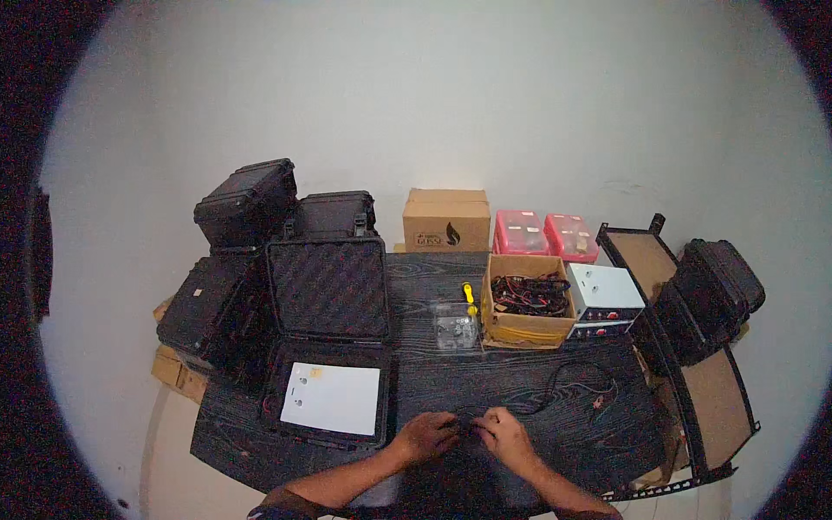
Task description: Packing a small white box and various cables into a black protective hard-shell case.
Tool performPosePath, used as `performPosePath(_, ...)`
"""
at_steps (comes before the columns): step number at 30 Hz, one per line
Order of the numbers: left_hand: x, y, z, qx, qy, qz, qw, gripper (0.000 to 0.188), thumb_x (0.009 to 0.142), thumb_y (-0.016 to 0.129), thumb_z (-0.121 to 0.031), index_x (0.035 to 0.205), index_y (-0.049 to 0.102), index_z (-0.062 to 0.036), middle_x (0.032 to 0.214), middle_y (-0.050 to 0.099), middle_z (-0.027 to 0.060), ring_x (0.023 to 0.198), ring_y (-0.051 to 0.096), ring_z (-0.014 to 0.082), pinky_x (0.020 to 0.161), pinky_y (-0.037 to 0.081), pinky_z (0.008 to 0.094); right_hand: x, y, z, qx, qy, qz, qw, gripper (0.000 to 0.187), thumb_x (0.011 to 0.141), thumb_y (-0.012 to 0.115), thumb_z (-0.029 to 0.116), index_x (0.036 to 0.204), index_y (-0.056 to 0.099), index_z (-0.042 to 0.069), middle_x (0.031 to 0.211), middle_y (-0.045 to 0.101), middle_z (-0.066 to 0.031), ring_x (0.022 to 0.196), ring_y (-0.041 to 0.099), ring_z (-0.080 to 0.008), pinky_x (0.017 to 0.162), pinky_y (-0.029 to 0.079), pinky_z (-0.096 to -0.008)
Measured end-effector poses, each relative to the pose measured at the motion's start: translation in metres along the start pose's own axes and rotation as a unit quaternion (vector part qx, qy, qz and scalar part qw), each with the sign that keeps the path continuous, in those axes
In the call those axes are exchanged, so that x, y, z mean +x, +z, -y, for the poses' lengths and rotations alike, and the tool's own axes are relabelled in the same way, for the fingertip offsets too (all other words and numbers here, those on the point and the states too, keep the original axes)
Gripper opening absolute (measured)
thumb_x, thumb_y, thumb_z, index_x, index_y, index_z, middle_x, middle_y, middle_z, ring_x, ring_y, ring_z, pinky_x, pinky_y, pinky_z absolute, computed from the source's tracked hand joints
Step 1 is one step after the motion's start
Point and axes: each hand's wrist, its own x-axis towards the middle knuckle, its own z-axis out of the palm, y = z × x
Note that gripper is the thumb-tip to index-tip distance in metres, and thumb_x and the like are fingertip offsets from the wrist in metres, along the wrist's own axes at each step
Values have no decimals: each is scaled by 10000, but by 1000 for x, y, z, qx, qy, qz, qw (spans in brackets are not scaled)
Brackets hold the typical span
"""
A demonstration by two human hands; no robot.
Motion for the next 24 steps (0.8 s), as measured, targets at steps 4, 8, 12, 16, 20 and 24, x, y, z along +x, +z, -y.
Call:
performPosePath(4,1,-1,-3,12,13,1,1000,253,936,713,-257,1108,714,-71,1212,668,141,1062,653,356,921,549,458,-2,13,-10,-34,-34,-2,999,287,853,780,64,1137,755,100,1095,649,-103,922,707,-274,779,588,-357)
performPosePath(8,-2,-2,-3,4,10,21,1000,262,917,723,-253,1101,705,-68,1192,666,120,1065,641,343,916,552,447,6,8,-1,3,-53,7,999,329,837,825,138,1158,757,104,1117,657,-103,966,709,-261,795,594,-353)
performPosePath(12,-1,-7,-5,-10,14,8,1000,309,890,726,-237,1153,681,-82,1192,652,101,1071,630,332,908,562,438,11,15,-25,11,-106,13,994,360,825,852,182,1162,757,97,1166,665,-99,1002,709,-254,831,598,-351)
performPosePath(16,-2,-12,-4,21,19,39,999,353,871,731,-233,1182,660,-84,1211,644,99,1054,627,329,911,561,440,17,8,-14,25,-68,51,996,377,816,862,194,1162,754,91,1200,662,-103,1054,702,-259,889,590,-360)
performPosePath(20,-3,-15,-5,9,3,141,990,447,834,753,-221,1254,641,-117,1281,626,115,1153,606,356,944,564,458,19,-1,-16,43,-86,82,992,459,811,855,216,1225,712,82,1259,649,-118,1163,662,-290,979,558,-380)
performPosePath(24,-5,-10,-5,8,74,99,992,288,903,636,-138,1185,663,-84,1203,635,88,1112,616,313,921,563,412,18,-7,-24,68,-81,128,986,535,818,841,258,1300,669,100,1366,624,-124,1282,601,-301,1086,490,-401)
